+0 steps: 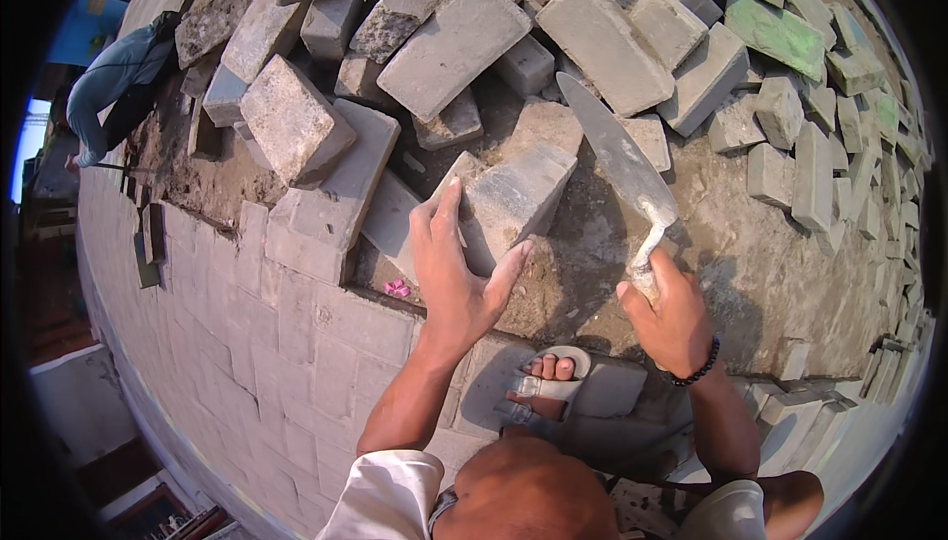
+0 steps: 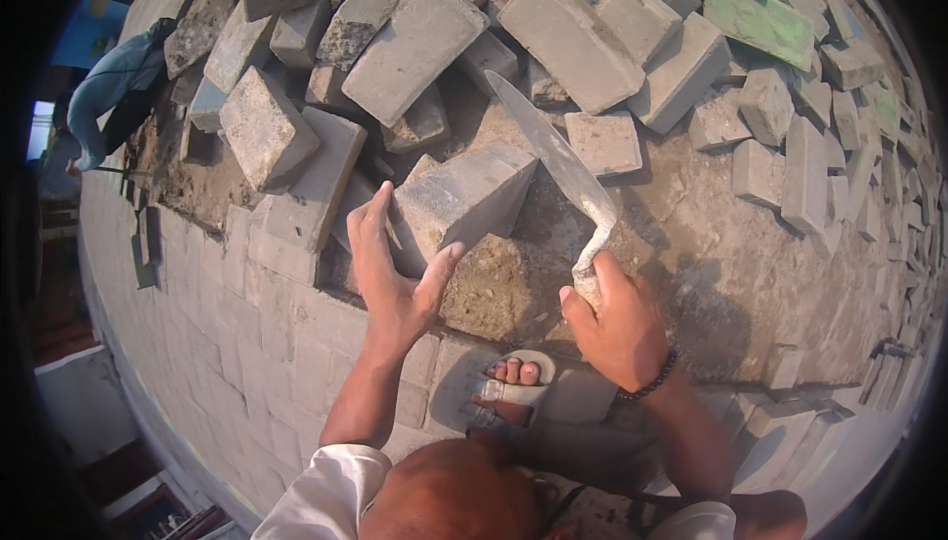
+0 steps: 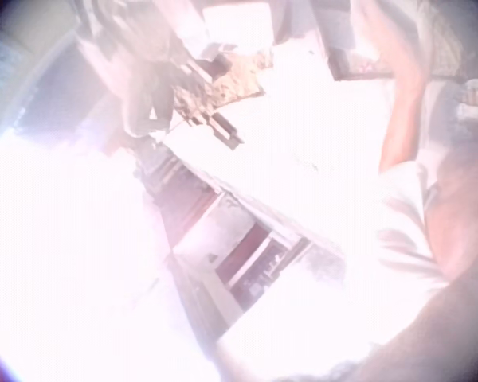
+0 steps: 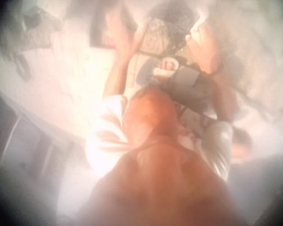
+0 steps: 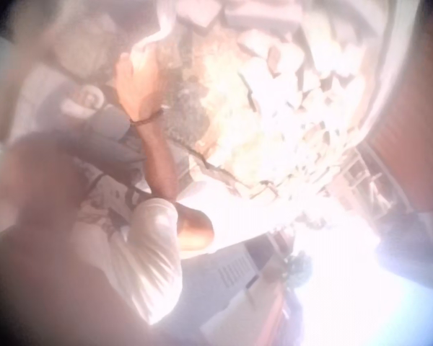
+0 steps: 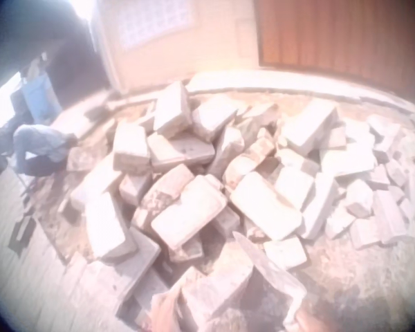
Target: The person uses a trowel to apply mortar to the top of a concrete block and places it onto a prepared bed of mortar. The person repeats this process, laying blocks in a staggered pattern to form a paved surface.
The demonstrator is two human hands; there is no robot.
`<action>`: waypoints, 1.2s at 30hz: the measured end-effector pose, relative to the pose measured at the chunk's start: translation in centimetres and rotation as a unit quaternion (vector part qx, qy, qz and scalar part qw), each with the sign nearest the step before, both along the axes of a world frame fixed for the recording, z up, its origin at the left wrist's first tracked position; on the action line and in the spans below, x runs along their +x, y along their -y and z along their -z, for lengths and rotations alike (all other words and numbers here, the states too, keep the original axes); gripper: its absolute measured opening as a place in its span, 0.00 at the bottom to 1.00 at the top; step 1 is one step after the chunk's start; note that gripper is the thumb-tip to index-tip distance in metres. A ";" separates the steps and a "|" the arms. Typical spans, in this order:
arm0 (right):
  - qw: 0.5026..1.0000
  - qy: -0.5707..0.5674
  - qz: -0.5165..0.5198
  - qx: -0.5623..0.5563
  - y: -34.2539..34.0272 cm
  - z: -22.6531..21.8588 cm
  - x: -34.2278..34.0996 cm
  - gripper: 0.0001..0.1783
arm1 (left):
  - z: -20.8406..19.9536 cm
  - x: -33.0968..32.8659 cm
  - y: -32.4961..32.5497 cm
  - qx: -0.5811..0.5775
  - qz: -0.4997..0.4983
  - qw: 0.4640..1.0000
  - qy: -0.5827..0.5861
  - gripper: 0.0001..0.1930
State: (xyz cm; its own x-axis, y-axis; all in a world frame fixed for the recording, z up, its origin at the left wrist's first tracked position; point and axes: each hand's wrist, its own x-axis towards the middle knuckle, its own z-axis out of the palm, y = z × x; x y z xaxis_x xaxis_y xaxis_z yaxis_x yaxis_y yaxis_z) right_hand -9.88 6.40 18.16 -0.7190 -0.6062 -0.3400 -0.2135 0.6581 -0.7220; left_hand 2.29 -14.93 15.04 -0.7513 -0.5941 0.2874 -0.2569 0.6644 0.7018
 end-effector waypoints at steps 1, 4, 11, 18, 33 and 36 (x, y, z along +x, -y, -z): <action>1.000 -0.003 0.022 -0.013 0.2 0.1 0.1 0.18 | 0.0 -1.1 0.4 -0.006 -0.008 1.000 -0.009 0.41; 0.996 -0.020 0.071 -0.052 0.9 0.5 0.6 0.18 | -0.8 -4.1 2.2 -0.010 -0.060 0.998 0.002 0.39; 0.996 -0.037 -0.019 -0.080 4.4 2.7 4.4 0.16 | 0.4 -5.5 5.8 -0.014 -0.168 0.985 0.022 0.37; 0.992 -0.049 -0.057 0.102 4.3 9.4 -1.9 0.18 | 0.1 -5.3 5.4 0.025 -0.178 0.983 0.029 0.36; 0.993 -0.086 -0.061 0.061 3.3 2.4 0.6 0.16 | 1.0 -4.2 5.7 0.037 -0.179 0.983 -0.005 0.36; 0.992 -0.065 -0.093 0.056 3.4 2.1 1.3 0.17 | 1.3 -4.0 5.9 0.029 -0.180 0.983 -0.004 0.36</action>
